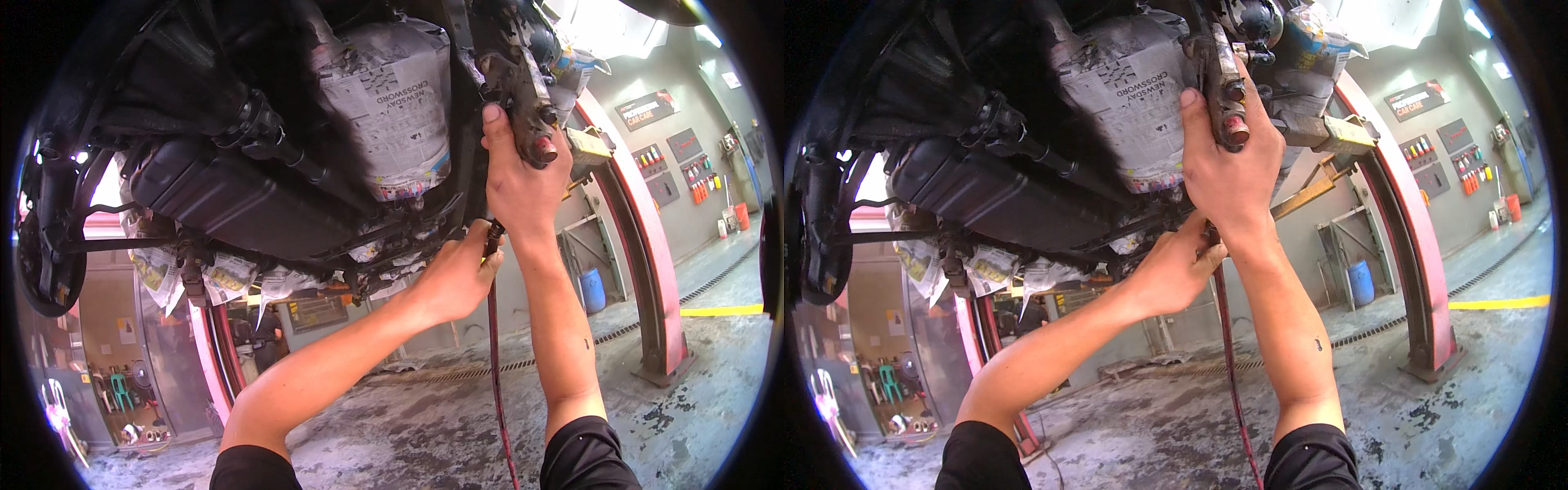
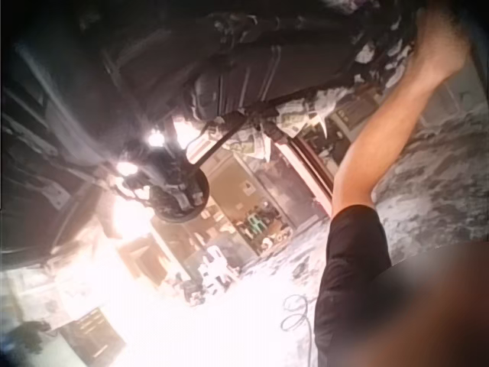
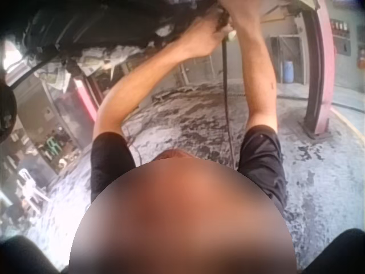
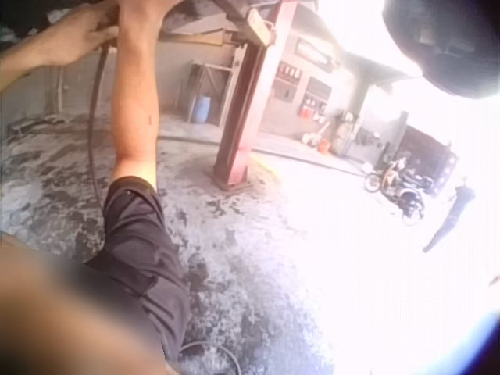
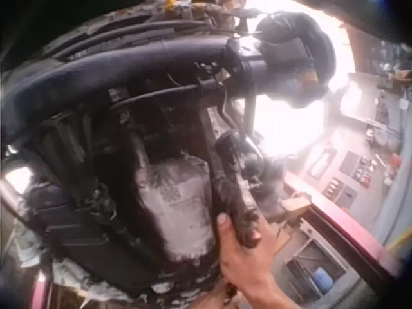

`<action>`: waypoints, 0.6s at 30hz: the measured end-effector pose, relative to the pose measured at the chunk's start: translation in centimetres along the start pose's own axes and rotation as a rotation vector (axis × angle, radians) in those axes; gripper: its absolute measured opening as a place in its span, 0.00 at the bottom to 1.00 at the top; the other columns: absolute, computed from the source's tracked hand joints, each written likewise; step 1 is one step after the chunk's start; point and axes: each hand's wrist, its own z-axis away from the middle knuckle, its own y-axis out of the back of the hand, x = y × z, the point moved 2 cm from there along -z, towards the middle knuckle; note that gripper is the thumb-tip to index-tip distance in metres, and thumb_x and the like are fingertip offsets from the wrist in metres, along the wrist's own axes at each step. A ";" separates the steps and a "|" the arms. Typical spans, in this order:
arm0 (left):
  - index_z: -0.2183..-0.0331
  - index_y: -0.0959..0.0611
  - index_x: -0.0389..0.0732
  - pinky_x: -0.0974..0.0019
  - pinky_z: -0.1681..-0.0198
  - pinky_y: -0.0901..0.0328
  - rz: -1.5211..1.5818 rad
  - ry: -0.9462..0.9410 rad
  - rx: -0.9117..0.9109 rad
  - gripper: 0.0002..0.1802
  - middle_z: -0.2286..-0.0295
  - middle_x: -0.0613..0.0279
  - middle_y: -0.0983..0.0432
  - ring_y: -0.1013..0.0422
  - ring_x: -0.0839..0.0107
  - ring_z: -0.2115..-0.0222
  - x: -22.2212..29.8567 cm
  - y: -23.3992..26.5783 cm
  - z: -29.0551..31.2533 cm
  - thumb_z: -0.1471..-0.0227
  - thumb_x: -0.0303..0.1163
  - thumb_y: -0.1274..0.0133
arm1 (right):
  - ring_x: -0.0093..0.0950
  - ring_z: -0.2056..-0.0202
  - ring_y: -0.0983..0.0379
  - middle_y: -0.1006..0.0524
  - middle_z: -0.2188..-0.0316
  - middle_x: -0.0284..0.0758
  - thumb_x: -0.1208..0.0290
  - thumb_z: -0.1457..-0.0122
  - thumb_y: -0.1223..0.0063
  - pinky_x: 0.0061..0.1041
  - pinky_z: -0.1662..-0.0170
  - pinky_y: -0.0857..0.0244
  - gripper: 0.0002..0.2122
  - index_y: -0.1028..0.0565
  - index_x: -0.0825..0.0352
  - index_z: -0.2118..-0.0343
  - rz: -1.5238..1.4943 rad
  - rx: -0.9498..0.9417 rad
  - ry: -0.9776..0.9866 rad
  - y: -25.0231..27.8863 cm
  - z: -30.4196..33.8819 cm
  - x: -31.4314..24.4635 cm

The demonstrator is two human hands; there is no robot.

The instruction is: The person uses a spray gun to apply a coating to the underside of a car raised on a lift. The person moves the spray gun along the undercarriage, covering multiple areas while holding the air hose with the other hand.

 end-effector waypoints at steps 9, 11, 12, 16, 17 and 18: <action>0.55 0.32 0.31 0.43 0.57 0.33 0.065 -0.079 0.029 0.15 0.65 0.33 0.22 0.25 0.36 0.60 -0.1 -3.2 0.5 0.37 0.32 0.53 | 0.17 0.69 0.28 0.19 0.69 0.32 0.70 0.38 0.40 0.20 0.62 0.32 0.19 0.26 0.72 0.46 -0.006 -0.047 -0.085 2.2 1.5 0.4; 0.55 0.32 0.31 0.42 0.57 0.33 0.064 -0.049 -0.018 0.15 0.65 0.33 0.22 0.25 0.35 0.60 -0.1 -4.0 0.9 0.38 0.32 0.52 | 0.18 0.68 0.26 0.20 0.69 0.31 0.70 0.37 0.41 0.21 0.62 0.31 0.12 0.23 0.72 0.54 0.009 -0.104 -0.035 3.3 1.8 0.2; 0.56 0.32 0.31 0.42 0.57 0.33 0.067 -0.030 -0.043 0.15 0.65 0.33 0.22 0.26 0.35 0.59 0.0 -4.6 1.3 0.38 0.32 0.52 | 0.19 0.68 0.25 0.20 0.69 0.31 0.71 0.36 0.41 0.21 0.61 0.30 0.10 0.22 0.72 0.58 0.020 -0.124 -0.027 3.9 2.1 0.1; 0.55 0.33 0.32 0.40 0.59 0.34 0.187 -0.103 -0.061 0.15 0.67 0.33 0.22 0.26 0.34 0.61 -0.2 -6.7 2.4 0.37 0.32 0.52 | 0.17 0.69 0.30 0.21 0.70 0.30 0.72 0.37 0.40 0.19 0.63 0.34 0.10 0.22 0.71 0.56 -0.001 -0.184 -0.045 5.9 3.9 -0.1; 0.54 0.33 0.33 0.39 0.60 0.34 0.183 -0.106 -0.078 0.15 0.68 0.32 0.22 0.26 0.33 0.63 -0.3 -7.2 2.7 0.37 0.32 0.53 | 0.17 0.69 0.30 0.21 0.69 0.30 0.73 0.37 0.40 0.20 0.64 0.34 0.09 0.21 0.71 0.58 -0.028 -0.189 -0.070 6.5 4.5 -0.1; 0.54 0.33 0.34 0.39 0.60 0.34 0.194 -0.073 -0.100 0.15 0.68 0.32 0.22 0.26 0.33 0.63 -0.5 -7.9 3.2 0.37 0.32 0.53 | 0.17 0.69 0.30 0.21 0.68 0.30 0.74 0.38 0.41 0.20 0.63 0.34 0.08 0.21 0.71 0.58 -0.019 -0.194 -0.084 7.2 5.1 -0.2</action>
